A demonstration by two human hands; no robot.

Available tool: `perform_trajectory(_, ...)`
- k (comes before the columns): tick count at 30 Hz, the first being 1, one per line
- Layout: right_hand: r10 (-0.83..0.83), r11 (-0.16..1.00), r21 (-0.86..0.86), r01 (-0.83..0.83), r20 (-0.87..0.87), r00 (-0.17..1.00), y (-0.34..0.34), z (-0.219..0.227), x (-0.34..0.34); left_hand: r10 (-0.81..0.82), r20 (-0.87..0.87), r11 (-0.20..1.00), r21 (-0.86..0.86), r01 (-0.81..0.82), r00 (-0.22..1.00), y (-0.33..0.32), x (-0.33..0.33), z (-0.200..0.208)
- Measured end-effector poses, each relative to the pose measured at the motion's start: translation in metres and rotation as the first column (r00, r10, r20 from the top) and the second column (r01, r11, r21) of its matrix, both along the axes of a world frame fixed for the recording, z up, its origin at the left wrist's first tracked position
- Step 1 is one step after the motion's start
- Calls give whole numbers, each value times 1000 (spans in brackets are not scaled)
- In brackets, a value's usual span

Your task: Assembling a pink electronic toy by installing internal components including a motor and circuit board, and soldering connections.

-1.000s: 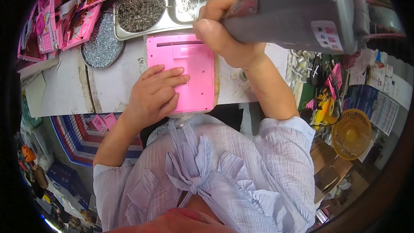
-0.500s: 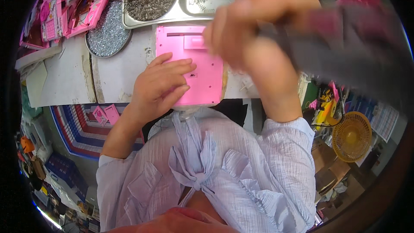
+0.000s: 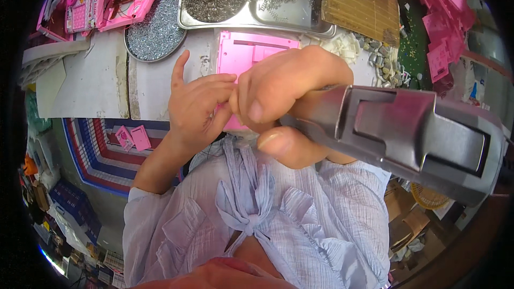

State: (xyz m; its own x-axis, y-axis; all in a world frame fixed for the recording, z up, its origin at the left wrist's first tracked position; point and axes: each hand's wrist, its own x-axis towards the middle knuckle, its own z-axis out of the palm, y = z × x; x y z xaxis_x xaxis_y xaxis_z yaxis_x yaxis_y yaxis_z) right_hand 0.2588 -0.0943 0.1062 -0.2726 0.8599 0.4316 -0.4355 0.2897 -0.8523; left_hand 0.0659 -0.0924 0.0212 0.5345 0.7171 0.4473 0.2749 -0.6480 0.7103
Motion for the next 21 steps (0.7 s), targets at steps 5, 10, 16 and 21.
perform_trajectory(5,-33,997,65,30,45,998,17,1,3,146,-53,989,18,-146,988,4,-10,-2)
perform_trajectory(10,-122,989,92,119,29,992,67,-34,0,62,-108,993,110,-50,992,-12,-10,-17)
perform_trajectory(16,-83,996,29,83,6,997,80,-57,-6,58,-107,993,113,-46,993,-17,-7,-16)
perform_trajectory(21,-136,991,28,134,94,986,79,-64,-19,85,-80,994,73,-80,993,-19,-6,-18)
